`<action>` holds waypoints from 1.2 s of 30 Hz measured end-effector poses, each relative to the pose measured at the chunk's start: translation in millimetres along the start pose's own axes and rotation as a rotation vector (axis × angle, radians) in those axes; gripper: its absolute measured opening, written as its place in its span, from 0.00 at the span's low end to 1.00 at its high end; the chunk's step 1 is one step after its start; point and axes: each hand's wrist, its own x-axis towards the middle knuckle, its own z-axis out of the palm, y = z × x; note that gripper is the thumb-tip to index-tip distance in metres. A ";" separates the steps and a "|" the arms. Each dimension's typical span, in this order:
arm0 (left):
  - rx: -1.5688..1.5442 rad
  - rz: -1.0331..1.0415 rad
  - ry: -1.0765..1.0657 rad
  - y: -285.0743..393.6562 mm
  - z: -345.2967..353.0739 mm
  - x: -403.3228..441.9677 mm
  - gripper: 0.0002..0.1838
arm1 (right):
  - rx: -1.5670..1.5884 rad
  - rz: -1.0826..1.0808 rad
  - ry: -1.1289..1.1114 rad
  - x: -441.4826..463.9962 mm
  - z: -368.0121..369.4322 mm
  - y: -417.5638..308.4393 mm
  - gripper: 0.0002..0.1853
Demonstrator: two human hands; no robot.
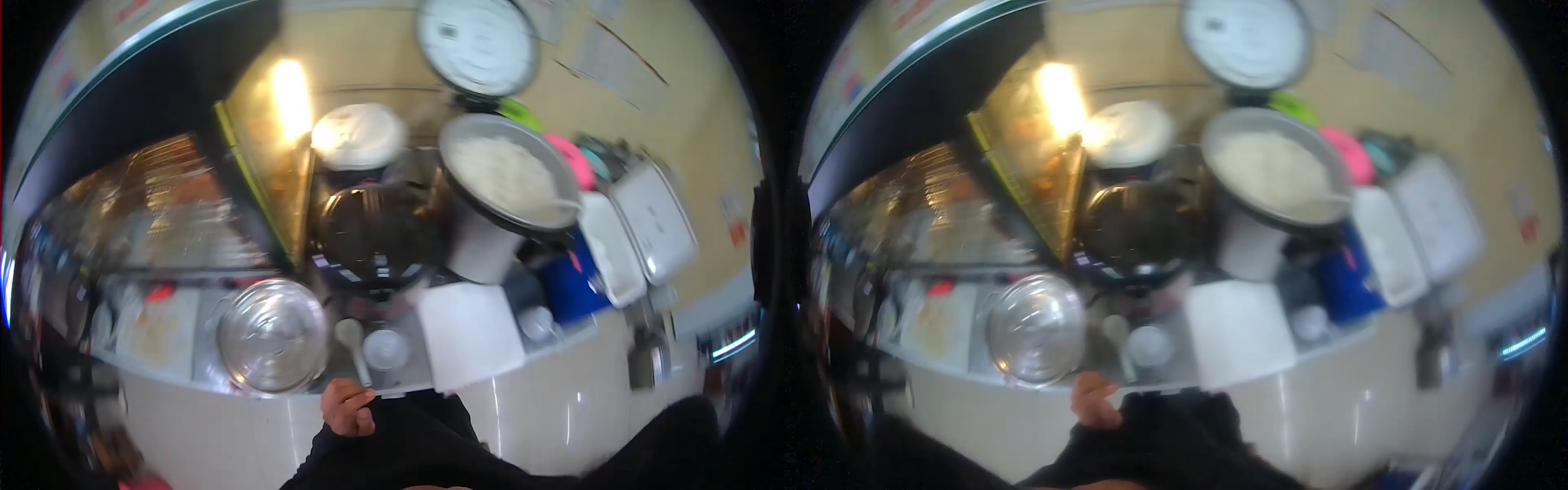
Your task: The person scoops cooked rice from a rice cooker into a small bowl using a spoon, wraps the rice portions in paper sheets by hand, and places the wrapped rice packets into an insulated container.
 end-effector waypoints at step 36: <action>-0.911 -1.010 -0.905 4.9 364.6 -56.4 0.44 | -0.180 -1.324 1.001 65.4 -569.6 -158.7 0.08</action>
